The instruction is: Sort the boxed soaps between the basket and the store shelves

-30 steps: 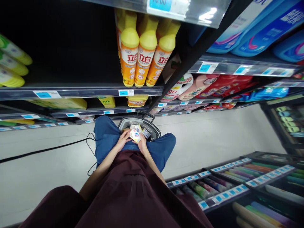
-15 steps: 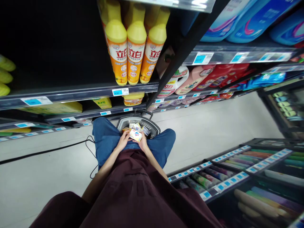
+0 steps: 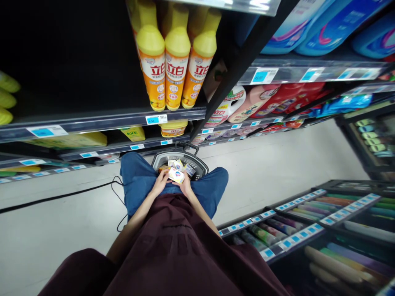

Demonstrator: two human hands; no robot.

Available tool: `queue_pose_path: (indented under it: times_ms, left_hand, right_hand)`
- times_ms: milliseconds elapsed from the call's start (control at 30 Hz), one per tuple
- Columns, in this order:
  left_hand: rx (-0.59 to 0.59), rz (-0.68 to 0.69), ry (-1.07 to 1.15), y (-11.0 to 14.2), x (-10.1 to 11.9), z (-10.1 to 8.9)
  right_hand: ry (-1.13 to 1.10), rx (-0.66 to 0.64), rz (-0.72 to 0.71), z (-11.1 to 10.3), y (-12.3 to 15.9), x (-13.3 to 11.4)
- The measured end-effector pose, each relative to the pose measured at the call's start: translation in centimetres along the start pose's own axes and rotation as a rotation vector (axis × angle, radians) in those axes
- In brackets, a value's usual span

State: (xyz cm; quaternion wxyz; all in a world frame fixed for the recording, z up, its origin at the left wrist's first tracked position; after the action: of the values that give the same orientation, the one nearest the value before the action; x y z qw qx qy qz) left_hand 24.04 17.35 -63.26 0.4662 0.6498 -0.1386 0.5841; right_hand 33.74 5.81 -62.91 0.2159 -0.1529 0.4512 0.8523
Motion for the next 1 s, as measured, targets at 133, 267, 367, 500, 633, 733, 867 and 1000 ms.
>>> queue_pose_path:
  times_ms: [133, 267, 367, 500, 633, 733, 867, 1000]
  left_hand:
    - [0.001, -0.002, -0.002, -0.06, -0.12, -0.03]
    - [0.003, 0.000, -0.003, -0.08, -0.18, -0.03]
    - [0.003, 0.003, -0.002, -0.06, -0.17, 0.00]
    - [0.004, 0.004, -0.005, -0.03, -0.14, 0.00]
    - [0.004, 0.006, -0.008, 0.02, -0.06, -0.04]
    - [0.003, 0.005, -0.008, 0.06, -0.02, -0.02]
    - [0.003, 0.005, -0.008, 0.10, 0.04, 0.05]
    - [0.004, 0.001, -0.011, 0.12, 0.06, 0.05]
  right_hand:
    - [-0.009, -0.001, 0.008, -0.13, -0.12, 0.10]
    - [-0.015, 0.014, 0.007, -0.18, -0.17, 0.16]
    - [-0.020, 0.011, 0.008, -0.07, -0.11, 0.13]
    - [-0.020, 0.017, 0.006, 0.01, 0.00, 0.02]
    - [-0.008, 0.027, 0.007, -0.01, 0.02, 0.03]
    - [-0.009, 0.012, 0.002, 0.05, 0.01, 0.05]
    - [-0.003, 0.020, 0.003, 0.10, 0.06, 0.02]
    - [-0.002, 0.037, 0.005, 0.19, 0.15, -0.08]
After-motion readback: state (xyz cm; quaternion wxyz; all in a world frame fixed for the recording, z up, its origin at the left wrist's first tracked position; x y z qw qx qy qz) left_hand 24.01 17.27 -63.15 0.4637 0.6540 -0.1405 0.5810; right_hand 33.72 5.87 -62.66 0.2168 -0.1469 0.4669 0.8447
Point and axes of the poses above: each hand's wrist, its own y-axis away from the middle knuckle, its own z-axis out of the palm, x = y × z, the point moved 4 cm from there along -y, towards the middle knuckle, and after that the axes turned 9 degrees about -y, right-handed, at the moved point
